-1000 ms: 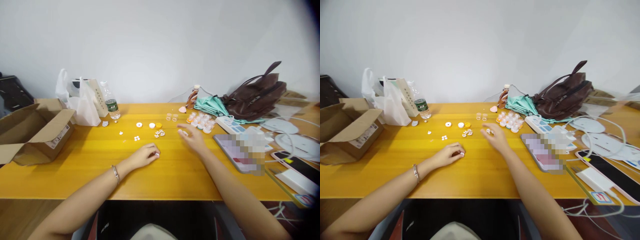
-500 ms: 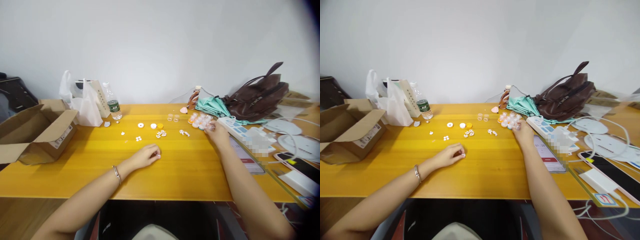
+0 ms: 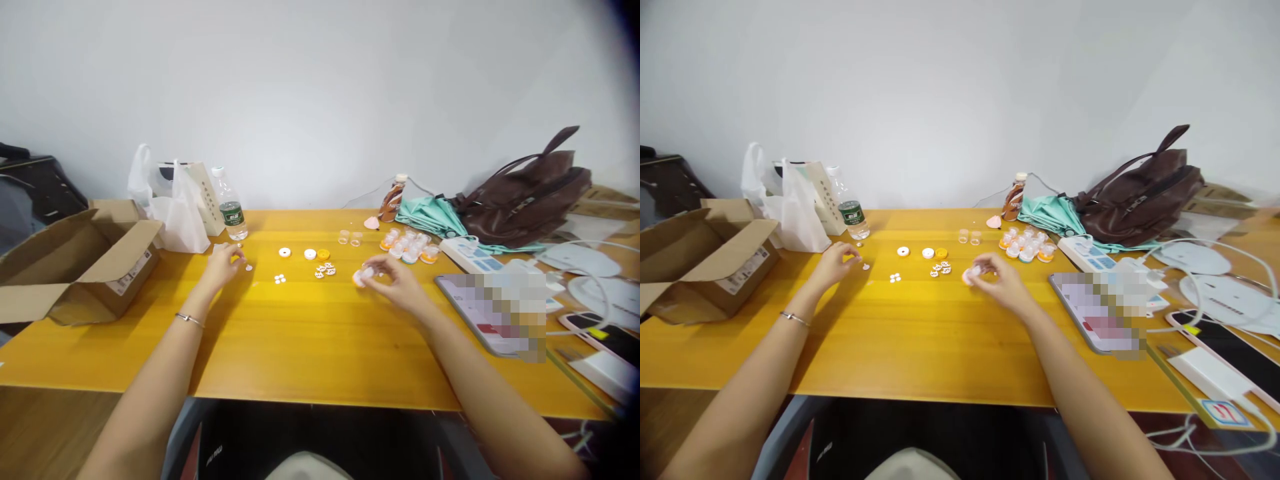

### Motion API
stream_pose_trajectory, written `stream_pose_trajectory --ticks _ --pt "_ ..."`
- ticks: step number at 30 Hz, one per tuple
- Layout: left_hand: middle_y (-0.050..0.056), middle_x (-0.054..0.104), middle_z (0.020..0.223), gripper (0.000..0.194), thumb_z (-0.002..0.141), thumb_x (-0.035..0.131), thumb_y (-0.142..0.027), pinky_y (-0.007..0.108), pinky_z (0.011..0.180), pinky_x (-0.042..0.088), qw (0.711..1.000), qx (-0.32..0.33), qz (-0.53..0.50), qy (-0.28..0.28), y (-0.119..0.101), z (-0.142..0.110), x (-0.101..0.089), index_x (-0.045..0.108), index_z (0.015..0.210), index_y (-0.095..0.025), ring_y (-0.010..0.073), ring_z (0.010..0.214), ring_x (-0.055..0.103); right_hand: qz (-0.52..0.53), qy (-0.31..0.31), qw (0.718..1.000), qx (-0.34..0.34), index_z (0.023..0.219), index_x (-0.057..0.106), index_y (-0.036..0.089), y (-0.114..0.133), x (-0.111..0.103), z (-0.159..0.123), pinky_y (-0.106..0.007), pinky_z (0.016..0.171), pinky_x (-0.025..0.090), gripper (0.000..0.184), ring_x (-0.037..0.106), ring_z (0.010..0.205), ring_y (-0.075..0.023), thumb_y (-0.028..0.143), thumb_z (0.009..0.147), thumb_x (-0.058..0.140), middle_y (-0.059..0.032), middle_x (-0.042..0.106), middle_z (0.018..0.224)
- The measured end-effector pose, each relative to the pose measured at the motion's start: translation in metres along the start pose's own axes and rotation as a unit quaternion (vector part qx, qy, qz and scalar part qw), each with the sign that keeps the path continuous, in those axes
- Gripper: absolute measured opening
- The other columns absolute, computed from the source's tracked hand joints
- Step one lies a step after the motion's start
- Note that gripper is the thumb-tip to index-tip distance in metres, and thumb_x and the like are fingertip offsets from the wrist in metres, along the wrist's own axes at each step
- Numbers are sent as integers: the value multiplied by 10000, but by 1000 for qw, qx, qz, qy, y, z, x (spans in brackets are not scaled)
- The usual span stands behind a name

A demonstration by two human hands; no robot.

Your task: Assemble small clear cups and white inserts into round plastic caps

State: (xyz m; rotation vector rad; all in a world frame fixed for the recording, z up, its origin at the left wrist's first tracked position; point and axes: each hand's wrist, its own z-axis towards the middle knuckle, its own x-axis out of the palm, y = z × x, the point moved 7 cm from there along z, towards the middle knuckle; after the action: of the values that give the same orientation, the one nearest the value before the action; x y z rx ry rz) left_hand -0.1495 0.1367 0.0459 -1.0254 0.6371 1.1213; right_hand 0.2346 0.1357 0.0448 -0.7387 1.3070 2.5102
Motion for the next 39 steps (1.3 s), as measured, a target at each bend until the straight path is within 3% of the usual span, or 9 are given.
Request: stream_pose_trajectory --ticks 3,7,16,22,24,27,33,36,39 --pt "46 602 766 97 725 563 -259 286 716 426 999 -36 10 34 30 4 10 580 719 -164 188 755 561 5 97 995 -24 939 561 187 19 40 -10 -309 784 482 262 597 820 -162 361 749 605 -43 629 895" --pt "21 632 700 105 705 563 -274 258 639 423 995 -50 7 81 37 3 25 603 715 -177 168 671 575 22 167 985 -27 938 577 183 28 67 -20 -291 776 478 264 598 809 -154 354 742 620 -33 640 888" --pt "36 674 773 112 713 561 -271 289 663 415 990 -83 32 107 32 -1 27 633 751 -193 198 756 605 29 171 984 -31 1044 545 208 29 83 -26 -317 808 476 351 602 855 -167 316 726 647 -44 640 969" --pt "48 670 870 159 725 572 -281 327 735 411 991 -97 48 74 19 -4 10 633 844 -194 229 849 597 32 178 983 -19 1071 535 200 23 89 -28 -327 804 474 441 594 839 -169 349 688 693 -47 640 961" --pt "57 657 917 184 755 554 -304 329 757 414 996 -70 36 37 4 -5 -1 623 875 -183 220 851 590 35 179 983 -15 1075 528 191 23 88 -27 -317 803 470 485 586 846 -168 357 661 718 -48 632 968" --pt "60 641 897 240 824 494 -364 294 766 434 998 37 -58 11 -44 -17 -7 612 889 -165 181 822 583 35 193 980 -25 1026 541 179 24 87 -25 -299 786 462 495 572 844 -166 380 623 746 -46 618 956" --pt "60 587 1042 373 812 554 -423 328 876 421 926 248 -211 194 -152 -71 32 537 1122 -216 186 961 543 9 200 978 -60 848 577 175 27 93 -22 -296 730 443 330 536 785 -164 426 675 703 -39 581 832" --pt "55 583 1051 392 802 581 -393 317 853 428 899 259 -258 241 -170 -84 45 508 1152 -230 180 946 539 -1 194 978 -73 831 587 178 29 101 -21 -307 732 438 342 531 788 -174 454 664 702 -38 568 810" --pt "45 600 1005 325 812 575 -370 301 831 423 895 249 -281 241 -170 -85 46 542 1098 -220 167 907 542 -8 210 975 -78 844 609 180 30 106 -22 -310 750 439 359 530 810 -179 466 651 708 -37 556 825"
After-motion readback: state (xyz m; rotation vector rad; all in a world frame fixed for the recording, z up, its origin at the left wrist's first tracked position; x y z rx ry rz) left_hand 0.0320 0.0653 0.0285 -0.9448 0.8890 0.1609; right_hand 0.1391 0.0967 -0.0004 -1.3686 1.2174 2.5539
